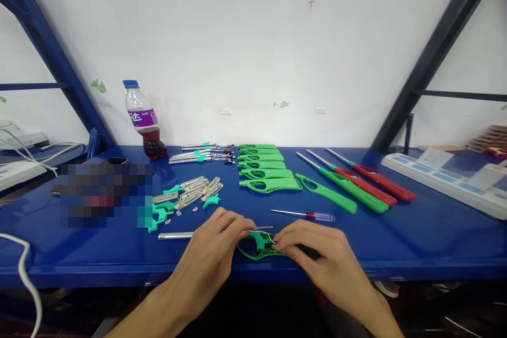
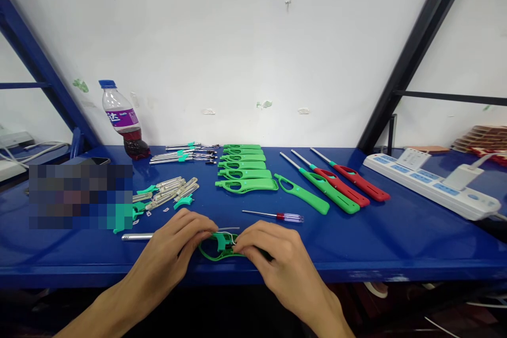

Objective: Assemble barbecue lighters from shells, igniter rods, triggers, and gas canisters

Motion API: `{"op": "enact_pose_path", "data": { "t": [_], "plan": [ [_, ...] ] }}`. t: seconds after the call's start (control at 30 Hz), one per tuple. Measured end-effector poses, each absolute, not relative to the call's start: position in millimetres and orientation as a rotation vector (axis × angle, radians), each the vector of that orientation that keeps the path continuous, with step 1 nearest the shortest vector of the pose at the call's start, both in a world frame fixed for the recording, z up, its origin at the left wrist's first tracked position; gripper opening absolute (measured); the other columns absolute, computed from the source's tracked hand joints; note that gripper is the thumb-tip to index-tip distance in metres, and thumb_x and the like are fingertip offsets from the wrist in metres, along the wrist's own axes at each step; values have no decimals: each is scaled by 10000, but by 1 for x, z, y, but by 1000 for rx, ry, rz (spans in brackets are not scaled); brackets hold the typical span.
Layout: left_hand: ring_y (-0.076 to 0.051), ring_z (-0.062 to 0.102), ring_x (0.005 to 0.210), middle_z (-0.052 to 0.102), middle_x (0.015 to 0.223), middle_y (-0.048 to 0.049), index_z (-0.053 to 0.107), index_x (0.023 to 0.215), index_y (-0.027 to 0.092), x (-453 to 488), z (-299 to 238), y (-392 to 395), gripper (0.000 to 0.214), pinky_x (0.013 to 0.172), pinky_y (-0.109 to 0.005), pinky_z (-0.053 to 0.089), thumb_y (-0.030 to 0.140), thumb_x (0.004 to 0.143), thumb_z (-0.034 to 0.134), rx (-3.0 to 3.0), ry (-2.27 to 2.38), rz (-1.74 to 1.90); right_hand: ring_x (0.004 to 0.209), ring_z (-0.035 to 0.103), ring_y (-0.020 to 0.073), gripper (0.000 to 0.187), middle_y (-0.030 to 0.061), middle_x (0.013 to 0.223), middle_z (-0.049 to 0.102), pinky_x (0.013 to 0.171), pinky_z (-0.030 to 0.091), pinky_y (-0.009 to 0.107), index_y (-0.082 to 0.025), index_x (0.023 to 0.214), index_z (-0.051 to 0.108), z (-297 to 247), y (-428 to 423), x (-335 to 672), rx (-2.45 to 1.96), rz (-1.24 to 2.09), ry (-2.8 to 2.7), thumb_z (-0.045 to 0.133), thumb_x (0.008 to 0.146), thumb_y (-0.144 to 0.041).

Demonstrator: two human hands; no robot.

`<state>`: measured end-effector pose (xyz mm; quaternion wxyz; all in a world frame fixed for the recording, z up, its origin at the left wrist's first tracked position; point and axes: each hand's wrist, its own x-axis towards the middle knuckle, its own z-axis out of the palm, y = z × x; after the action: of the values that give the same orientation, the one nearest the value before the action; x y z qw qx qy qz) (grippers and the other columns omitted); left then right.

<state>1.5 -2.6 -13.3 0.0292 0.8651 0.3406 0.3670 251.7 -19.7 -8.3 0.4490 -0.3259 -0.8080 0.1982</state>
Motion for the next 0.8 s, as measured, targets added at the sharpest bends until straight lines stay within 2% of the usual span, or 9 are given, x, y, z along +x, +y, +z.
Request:
{"op": "enact_pose_path", "data": {
  "t": [0.13, 0.3, 0.47, 0.8],
  "plan": [
    [-205, 597, 878, 725, 1014, -30, 660, 1138, 217, 0, -13, -3, 233, 750, -310, 508, 78, 1110, 475, 2692, 1030, 1139, 864, 796, 170, 146, 7, 955, 821, 814, 623, 230, -254, 967, 796, -8, -19, 252, -815, 491, -1998, 701, 1030, -163],
    [-198, 577, 861, 706, 1024, -33, 694, 1171, 238, -2, -12, -4, 394, 733, -300, 495, -39, 1046, 444, 2726, 1013, 1140, 874, 786, 140, 162, -19, 966, 818, 832, 600, 193, -258, 979, 787, -8, -18, 252, -810, 496, -1997, 721, 1009, -113],
    [-202, 570, 861, 704, 1026, -41, 692, 1169, 229, -1, -11, -5, 459, 730, -299, 496, -94, 989, 419, 2757, 1039, 1110, 866, 785, 150, 163, -14, 963, 818, 821, 604, 209, -263, 997, 793, -9, -20, 252, -819, 503, -1999, 718, 1012, -119],
    [-213, 555, 846, 684, 1016, -65, 704, 1155, 210, 1, -6, -7, 404, 704, -316, 492, -44, 1015, 423, 2776, 1045, 1065, 854, 785, 143, 149, -22, 951, 818, 812, 601, 207, -267, 1011, 797, -9, -18, 252, -815, 492, -1993, 730, 1011, -133]
  ]
}}
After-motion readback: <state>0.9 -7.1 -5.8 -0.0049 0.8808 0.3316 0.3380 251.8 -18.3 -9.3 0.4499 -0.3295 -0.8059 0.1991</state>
